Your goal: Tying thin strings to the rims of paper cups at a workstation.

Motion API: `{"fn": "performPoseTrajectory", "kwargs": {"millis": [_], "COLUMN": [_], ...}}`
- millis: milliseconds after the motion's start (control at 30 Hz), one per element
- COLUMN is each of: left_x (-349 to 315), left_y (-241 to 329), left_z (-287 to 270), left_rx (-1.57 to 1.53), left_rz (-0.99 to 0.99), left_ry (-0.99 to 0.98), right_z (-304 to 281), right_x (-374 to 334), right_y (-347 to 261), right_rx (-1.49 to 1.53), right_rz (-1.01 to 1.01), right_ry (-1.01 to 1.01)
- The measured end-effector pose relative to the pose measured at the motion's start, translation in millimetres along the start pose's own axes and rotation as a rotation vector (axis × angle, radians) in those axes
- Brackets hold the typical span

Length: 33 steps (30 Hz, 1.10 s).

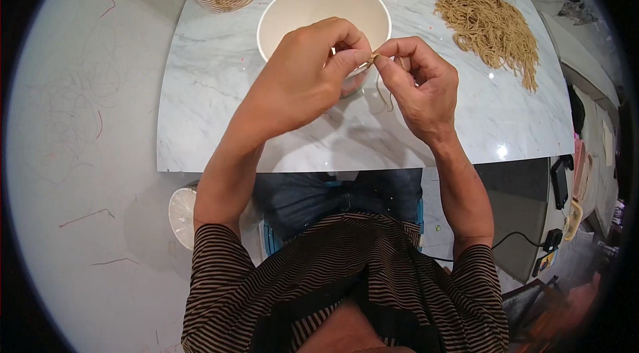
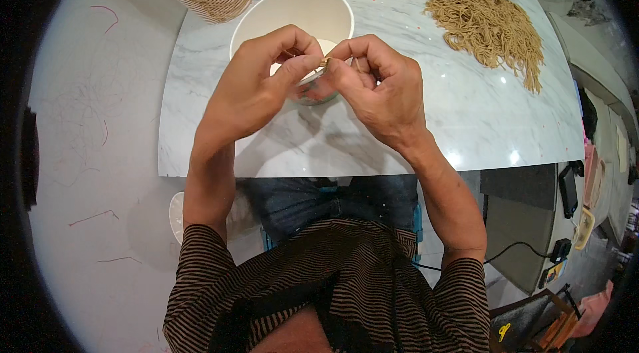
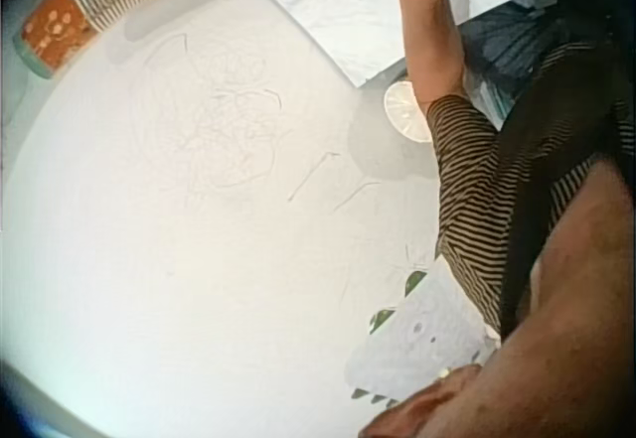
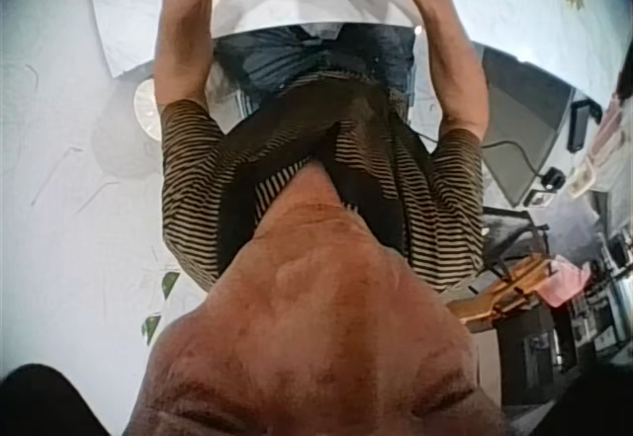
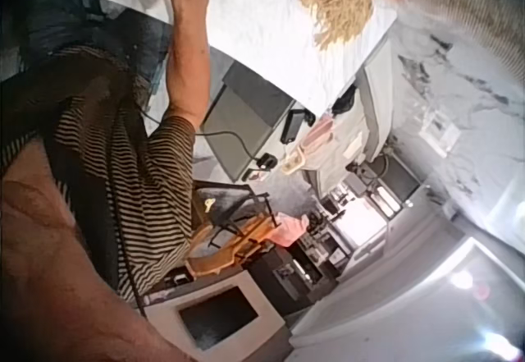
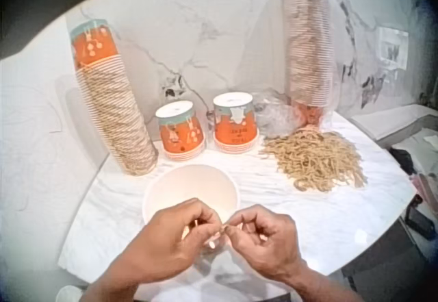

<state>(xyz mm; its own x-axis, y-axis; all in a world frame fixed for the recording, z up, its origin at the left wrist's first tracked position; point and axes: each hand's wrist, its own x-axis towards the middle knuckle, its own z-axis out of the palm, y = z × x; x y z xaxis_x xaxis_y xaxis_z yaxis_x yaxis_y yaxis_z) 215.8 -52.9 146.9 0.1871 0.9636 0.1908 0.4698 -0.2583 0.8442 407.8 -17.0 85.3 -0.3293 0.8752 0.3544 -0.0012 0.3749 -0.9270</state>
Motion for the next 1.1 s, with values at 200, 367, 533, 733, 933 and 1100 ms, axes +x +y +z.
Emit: {"fn": "performPoseTrajectory", "kwargs": {"millis": [200,367,533,733,933,1100], "left_x": [7,11,13,12,13,13], "left_y": [1,-1,0,3,8,3], "left_z": [-12,-12,-9,-4,0,-1], "left_rx": [-0.218,-0.14,-0.163,-0.173,-0.123,-0.031], "left_rz": [-0.153,-0.138,-0.172,-0.157,-0.168,-0.095], "left_ry": [-0.167,-0.148,-0.113,-0.099,-0.083,-0.076], "right_z": [3,5,3,0,1,0], "right_x": [1,-2,-7,-10,-8,-7], "right_y": [-4,1,-2,-2,0,-2], "right_rx": [0.16,0.164,0.108,0.037,-0.068,-0.053], "right_rz": [0.056,0.016,0.037,-0.019,-0.062,-0.065], "right_ry": [0.009,0.037,0.048,0.035,0.119,0.146]}}
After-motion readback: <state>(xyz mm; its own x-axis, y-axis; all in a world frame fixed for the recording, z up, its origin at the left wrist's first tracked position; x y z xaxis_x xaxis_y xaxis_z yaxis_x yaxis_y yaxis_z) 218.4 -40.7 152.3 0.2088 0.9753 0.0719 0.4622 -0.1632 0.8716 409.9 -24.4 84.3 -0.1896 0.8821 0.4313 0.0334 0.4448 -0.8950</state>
